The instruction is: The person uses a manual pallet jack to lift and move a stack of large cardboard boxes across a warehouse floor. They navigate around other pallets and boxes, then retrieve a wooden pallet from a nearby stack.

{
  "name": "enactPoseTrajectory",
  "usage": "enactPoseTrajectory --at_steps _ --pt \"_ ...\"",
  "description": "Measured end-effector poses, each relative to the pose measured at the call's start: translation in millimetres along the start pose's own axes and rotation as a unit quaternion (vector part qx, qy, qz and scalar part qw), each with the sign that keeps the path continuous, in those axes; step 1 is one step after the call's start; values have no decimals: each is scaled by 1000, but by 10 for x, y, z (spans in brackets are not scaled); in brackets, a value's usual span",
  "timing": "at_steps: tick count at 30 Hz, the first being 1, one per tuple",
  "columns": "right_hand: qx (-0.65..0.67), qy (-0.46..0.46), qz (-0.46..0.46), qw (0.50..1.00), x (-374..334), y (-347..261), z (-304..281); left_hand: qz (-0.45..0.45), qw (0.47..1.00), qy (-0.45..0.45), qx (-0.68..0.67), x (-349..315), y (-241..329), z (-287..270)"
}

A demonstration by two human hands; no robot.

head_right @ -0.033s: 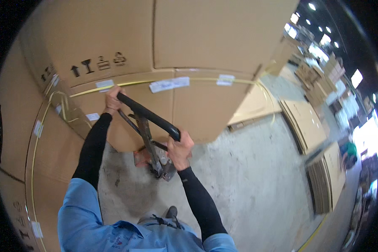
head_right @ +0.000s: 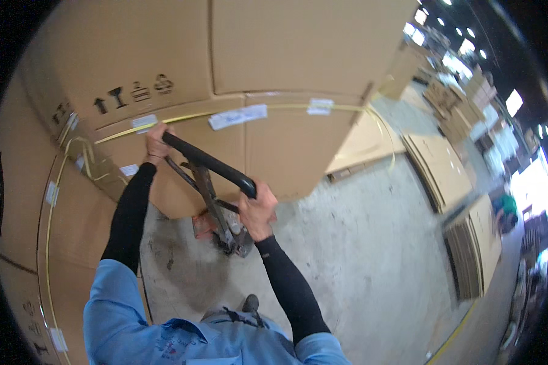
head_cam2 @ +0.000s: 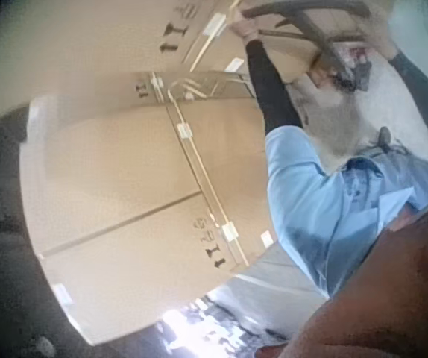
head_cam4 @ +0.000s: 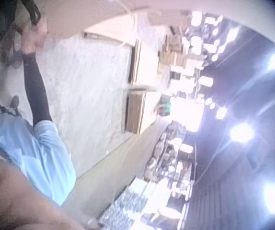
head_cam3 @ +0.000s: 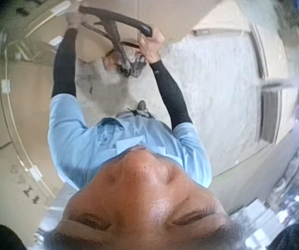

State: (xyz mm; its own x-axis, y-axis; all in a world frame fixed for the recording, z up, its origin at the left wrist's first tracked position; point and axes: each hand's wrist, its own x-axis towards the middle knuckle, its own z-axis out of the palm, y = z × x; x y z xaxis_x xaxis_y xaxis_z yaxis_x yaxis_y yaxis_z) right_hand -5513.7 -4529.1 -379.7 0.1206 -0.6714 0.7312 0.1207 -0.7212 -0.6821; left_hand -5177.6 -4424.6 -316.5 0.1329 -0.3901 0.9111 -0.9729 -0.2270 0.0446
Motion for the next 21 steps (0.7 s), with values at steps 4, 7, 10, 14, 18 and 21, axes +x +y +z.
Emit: enactPoseTrajectory --at_steps 4,7,10,14,18,21 --pt "-2 5 -31 1000 275 227 -17 4 999 33 -37 19 3 117" --pt "6 -5 -38 999 480 384 21 7 999 26 38 29 15 99" --pt "-1 -15 -58 998 578 498 -10 -8 997 19 81 -26 167 -45" --pt "-33 -31 -45 998 790 723 -11 -36 993 21 112 -189 458 -301" --pt "-2 -39 -17 999 1079 1037 167 -40 993 43 104 -358 535 -376" --pt "-24 -48 8 999 1216 1214 315 -45 994 46 91 -392 448 -305"
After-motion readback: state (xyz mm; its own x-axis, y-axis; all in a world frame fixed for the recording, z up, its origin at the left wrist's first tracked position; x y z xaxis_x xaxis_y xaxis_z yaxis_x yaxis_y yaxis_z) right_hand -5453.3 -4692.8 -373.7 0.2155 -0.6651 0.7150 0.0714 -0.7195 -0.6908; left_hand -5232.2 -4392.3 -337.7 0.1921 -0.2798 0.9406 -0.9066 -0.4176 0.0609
